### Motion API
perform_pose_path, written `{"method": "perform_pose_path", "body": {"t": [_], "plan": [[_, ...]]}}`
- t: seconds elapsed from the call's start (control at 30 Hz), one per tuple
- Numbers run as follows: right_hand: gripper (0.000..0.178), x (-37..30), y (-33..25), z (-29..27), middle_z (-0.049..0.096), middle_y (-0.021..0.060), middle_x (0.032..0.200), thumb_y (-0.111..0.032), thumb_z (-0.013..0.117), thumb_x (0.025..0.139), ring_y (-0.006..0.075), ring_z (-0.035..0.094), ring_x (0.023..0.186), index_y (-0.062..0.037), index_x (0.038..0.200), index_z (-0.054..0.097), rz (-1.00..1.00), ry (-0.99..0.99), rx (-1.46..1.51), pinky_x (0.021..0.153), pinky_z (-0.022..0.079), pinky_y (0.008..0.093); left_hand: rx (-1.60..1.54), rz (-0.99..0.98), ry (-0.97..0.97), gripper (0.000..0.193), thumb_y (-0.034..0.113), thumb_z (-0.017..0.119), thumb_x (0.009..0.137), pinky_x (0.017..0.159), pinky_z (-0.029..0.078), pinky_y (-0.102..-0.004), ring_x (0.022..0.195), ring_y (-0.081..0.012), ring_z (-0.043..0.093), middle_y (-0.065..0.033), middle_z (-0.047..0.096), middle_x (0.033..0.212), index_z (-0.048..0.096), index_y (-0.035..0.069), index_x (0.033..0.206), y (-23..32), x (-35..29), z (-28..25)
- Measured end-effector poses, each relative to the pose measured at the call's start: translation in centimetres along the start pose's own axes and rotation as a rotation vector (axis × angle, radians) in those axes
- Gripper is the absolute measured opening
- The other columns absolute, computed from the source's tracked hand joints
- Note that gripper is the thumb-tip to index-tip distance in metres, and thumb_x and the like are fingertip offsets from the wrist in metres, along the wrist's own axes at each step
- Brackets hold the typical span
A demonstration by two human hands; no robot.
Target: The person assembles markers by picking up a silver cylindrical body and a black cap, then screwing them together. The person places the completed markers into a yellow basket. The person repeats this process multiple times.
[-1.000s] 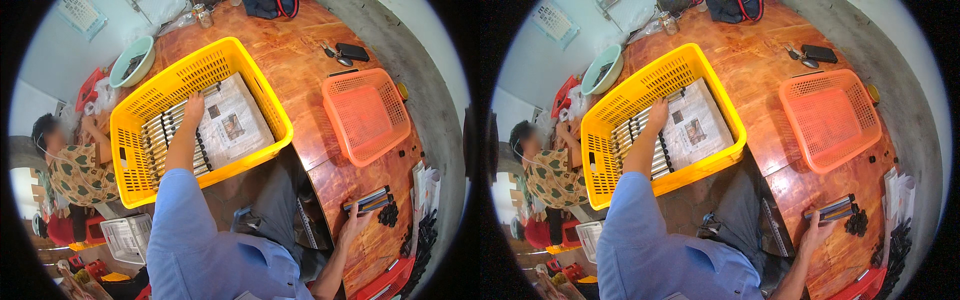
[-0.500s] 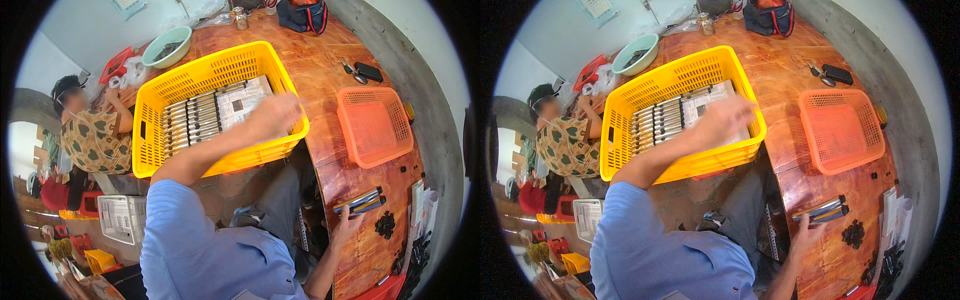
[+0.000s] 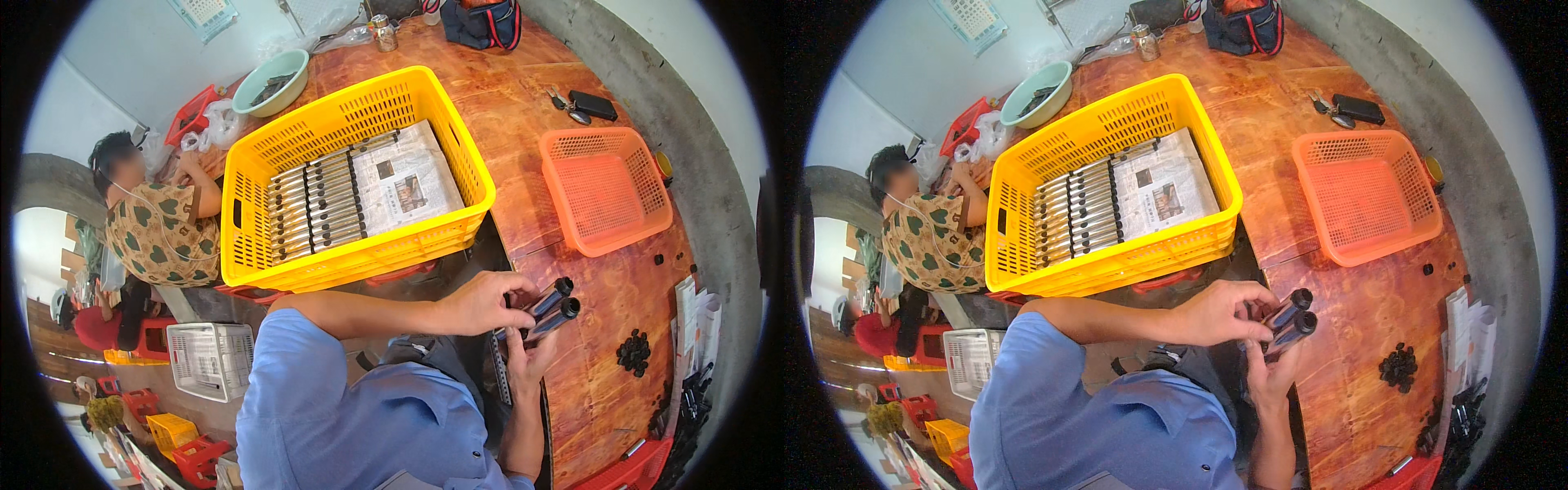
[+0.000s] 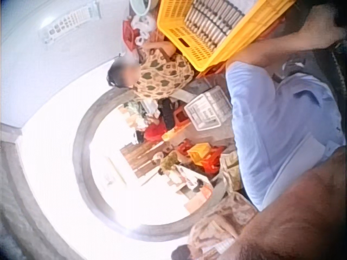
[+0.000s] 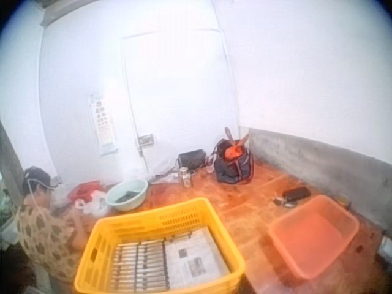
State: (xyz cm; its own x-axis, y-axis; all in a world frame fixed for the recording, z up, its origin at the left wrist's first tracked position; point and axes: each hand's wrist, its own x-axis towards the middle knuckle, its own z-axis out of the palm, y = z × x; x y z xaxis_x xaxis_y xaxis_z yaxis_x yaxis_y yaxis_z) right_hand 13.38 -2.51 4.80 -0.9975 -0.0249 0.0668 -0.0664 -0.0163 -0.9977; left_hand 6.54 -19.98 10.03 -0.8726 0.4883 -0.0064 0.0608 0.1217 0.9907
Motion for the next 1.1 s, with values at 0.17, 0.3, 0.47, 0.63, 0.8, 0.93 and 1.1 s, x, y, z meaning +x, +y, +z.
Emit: {"method": "perform_pose_path", "body": {"t": [0.17,0.3,0.47,0.63,0.8,0.93,1.1], "plan": [[0.054,0.5,0.0,0.1,0.056,0.0164,0.128,0.005,0.067,0.09,0.0222,0.061,0.112,0.0036,0.138,0.042,-0.012,0.01,0.065,0.102,0.047,0.037,-0.353,-0.053,0.007,0.036,0.015,0.071,0.091,0.08,0.054,-0.0295,0.091,-0.0138,0.065,-0.01,0.07,0.099,0.062,-0.003,0.12,0.2,0.9,-2.4],[0.048,2.2,0.3,-2.0,0.063,0.0136,0.118,0.005,0.065,0.089,0.0183,0.062,0.101,0.0027,0.133,0.046,-0.033,0.211,-0.02,0.091,0.05,0.0336,-0.179,-0.038,0.162,0.038,0.017,0.057,0.101,0.086,0.057,-0.038,0.094,-0.0216,0.069,-0.0122,0.067,0.109,0.049,-0.001,0.133,1.5,3.1,-12.3],[0.042,2.5,4.0,-5.8,0.061,0.0065,0.106,-0.003,0.066,0.093,0.0148,0.054,0.093,0.0029,0.132,0.05,-0.019,0.437,-0.221,0.084,0.046,0.0277,-0.712,-0.077,0.604,0.031,0.025,0.056,0.102,0.088,0.054,-0.04,0.102,-0.0227,0.066,-0.0107,0.069,0.102,0.056,0.001,0.123,-2.1,3.8,-25.1],[0.038,2.4,5.9,-7.1,0.059,0.0035,0.097,-0.004,0.067,0.093,0.0105,0.051,0.082,0.001,0.127,0.052,0.013,0.411,-0.194,0.074,0.044,0.0247,-0.521,-0.23,0.758,0.026,0.026,0.059,0.101,0.086,0.052,-0.0342,0.097,-0.0177,0.063,-0.0072,0.069,0.1,0.063,0.004,0.114,-10.5,3.6,-32.1],[0.023,2.6,5.4,-6.7,0.058,0.0027,0.091,-0.004,0.066,0.094,0.0096,0.052,0.076,-0.0015,0.114,0.055,0.039,0.427,-0.189,0.069,0.044,0.0238,0.008,-0.452,0.808,0.021,0.025,0.064,0.099,0.075,0.052,-0.0343,0.078,-0.0153,0.063,-0.0039,0.069,0.093,0.068,0.005,0.103,-16.6,4.5,-34.5],[0.015,3.1,4.5,-5.5,0.055,0.0013,0.083,-0.006,0.066,0.095,0.0092,0.053,0.071,-0.0033,0.105,0.055,0.011,0.492,-0.161,0.063,0.044,0.0236,1.148,-0.378,0.485,0.021,0.016,0.071,0.085,0.078,0.055,-0.0437,0.085,-0.0345,0.069,-0.0178,0.071,0.096,0.072,0.002,0.1,-19.3,4.1,-36.0],[0.021,2.8,5.5,-6.5,0.045,-0.0016,0.083,-0.004,0.068,0.093,0.0075,0.044,0.072,-0.0013,0.11,0.056,0.071,0.471,-0.2,0.062,0.037,0.0224,1.327,-0.371,0.535,0.022,0.008,0.065,0.085,0.086,0.055,-0.0485,0.1,-0.0395,0.067,-0.0212,0.068,0.105,0.065,0.001,0.105,-21.7,4.1,-36.1]]}}
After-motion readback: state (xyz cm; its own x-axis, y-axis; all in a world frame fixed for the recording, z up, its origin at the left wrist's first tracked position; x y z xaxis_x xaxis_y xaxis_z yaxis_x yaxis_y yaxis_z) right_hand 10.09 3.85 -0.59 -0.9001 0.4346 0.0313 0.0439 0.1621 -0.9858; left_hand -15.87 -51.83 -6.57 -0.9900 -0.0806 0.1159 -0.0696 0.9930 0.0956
